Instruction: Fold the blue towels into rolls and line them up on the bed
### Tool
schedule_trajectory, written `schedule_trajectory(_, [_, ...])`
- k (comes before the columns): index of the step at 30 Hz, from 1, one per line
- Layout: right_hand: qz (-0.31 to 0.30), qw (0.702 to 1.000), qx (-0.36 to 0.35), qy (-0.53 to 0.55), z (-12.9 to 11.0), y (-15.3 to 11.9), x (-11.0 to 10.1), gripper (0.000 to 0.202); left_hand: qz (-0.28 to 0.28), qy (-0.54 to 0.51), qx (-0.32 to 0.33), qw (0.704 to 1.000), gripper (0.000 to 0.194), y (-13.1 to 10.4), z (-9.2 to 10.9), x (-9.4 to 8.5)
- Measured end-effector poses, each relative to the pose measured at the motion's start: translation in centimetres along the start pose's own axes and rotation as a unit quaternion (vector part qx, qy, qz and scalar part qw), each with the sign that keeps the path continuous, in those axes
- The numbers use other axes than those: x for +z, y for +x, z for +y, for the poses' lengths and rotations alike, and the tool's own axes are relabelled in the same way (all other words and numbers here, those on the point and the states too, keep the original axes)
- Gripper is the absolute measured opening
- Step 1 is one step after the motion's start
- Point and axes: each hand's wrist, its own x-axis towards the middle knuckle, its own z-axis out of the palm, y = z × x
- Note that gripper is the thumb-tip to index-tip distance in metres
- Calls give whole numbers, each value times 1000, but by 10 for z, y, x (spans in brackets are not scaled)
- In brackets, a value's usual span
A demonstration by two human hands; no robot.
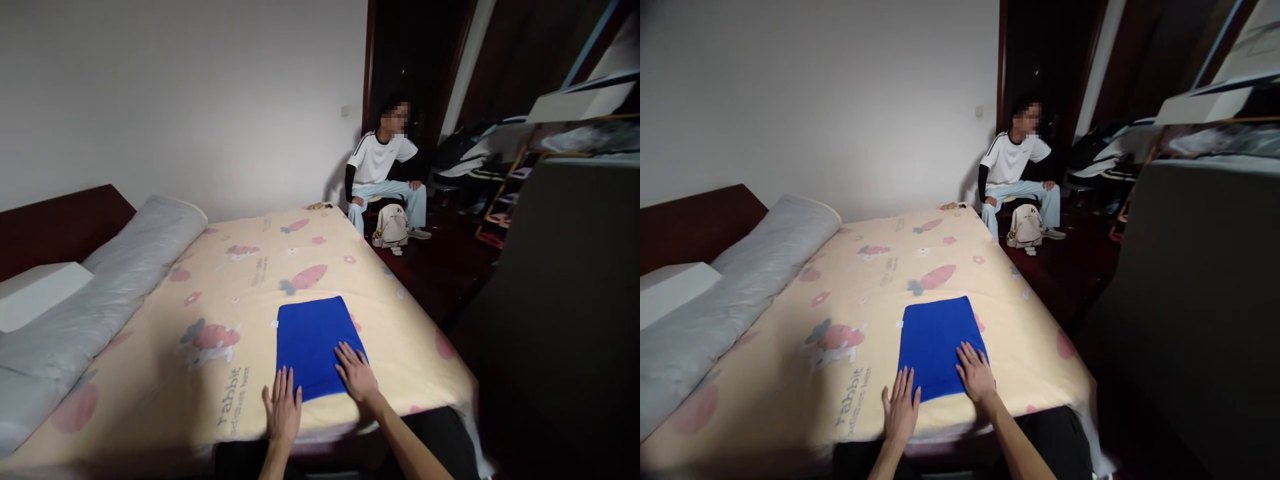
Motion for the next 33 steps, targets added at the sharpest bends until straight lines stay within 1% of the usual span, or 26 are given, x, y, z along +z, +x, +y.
schedule_trajectory(2, [14, 999, 20, -26, 18, -1, 1, 51, 3, 2, -4, 1000, 50, 4, 7, 0])
schedule_trajectory(4, [26, 999, 18, -42, 27, -3, 5, 52, -5, -13, 9, 1000, 52, 8, 22, -1])
schedule_trajectory(6, [37, 998, 13, -52, 29, -5, 10, 52, -25, -54, 62, 996, 56, 10, 43, -2])
schedule_trajectory(9, [41, 997, 14, -61, 27, -5, 14, 52, -54, -124, 173, 976, 57, 10, 75, -3])
schedule_trajectory(11, [30, 998, 11, -59, 26, -4, 13, 52, -65, -140, 204, 967, 55, 10, 86, -3])
schedule_trajectory(12, [25, 998, 10, -57, 26, -4, 11, 53, -69, -138, 203, 967, 54, 11, 87, -4])
schedule_trajectory(13, [21, 998, 9, -54, 26, -5, 9, 53, -70, -132, 193, 970, 53, 12, 84, -4])
schedule_trajectory(15, [20, 999, 8, -46, 27, -5, 6, 53, -67, -114, 172, 976, 53, 16, 68, -6])
schedule_trajectory(17, [20, 999, 8, -34, 28, -6, 4, 53, -62, -93, 158, 981, 53, 19, 41, -8])
schedule_trajectory(21, [36, 999, 0, -12, 34, -7, 7, 52, -50, -36, 135, 989, 52, 18, -23, -8])
schedule_trajectory(23, [57, 998, -11, -14, 37, -7, 8, 51, -15, -5, 117, 993, 52, 15, -46, -4])
schedule_trajectory(24, [71, 997, -20, -18, 38, -9, 9, 50, 13, 9, 109, 994, 52, 13, -53, -2])
schedule_trajectory(26, [106, 993, -41, -30, 37, -14, 8, 49, 74, 33, 104, 991, 51, 11, -57, 2])
schedule_trajectory(28, [141, 988, -50, -41, 30, -25, 5, 49, 123, 48, 106, 986, 47, 10, -49, 4])
schedule_trajectory(29, [151, 986, -52, -43, 25, -32, 4, 49, 137, 50, 106, 984, 45, 10, -43, 4])
schedule_trajectory(31, [140, 987, -66, -34, 12, -46, 1, 45, 145, 43, 97, 984, 43, 10, -29, 2])
schedule_trajectory(33, [99, 992, -82, -16, -2, -57, 1, 42, 137, 23, 85, 987, 41, 10, -18, -2])
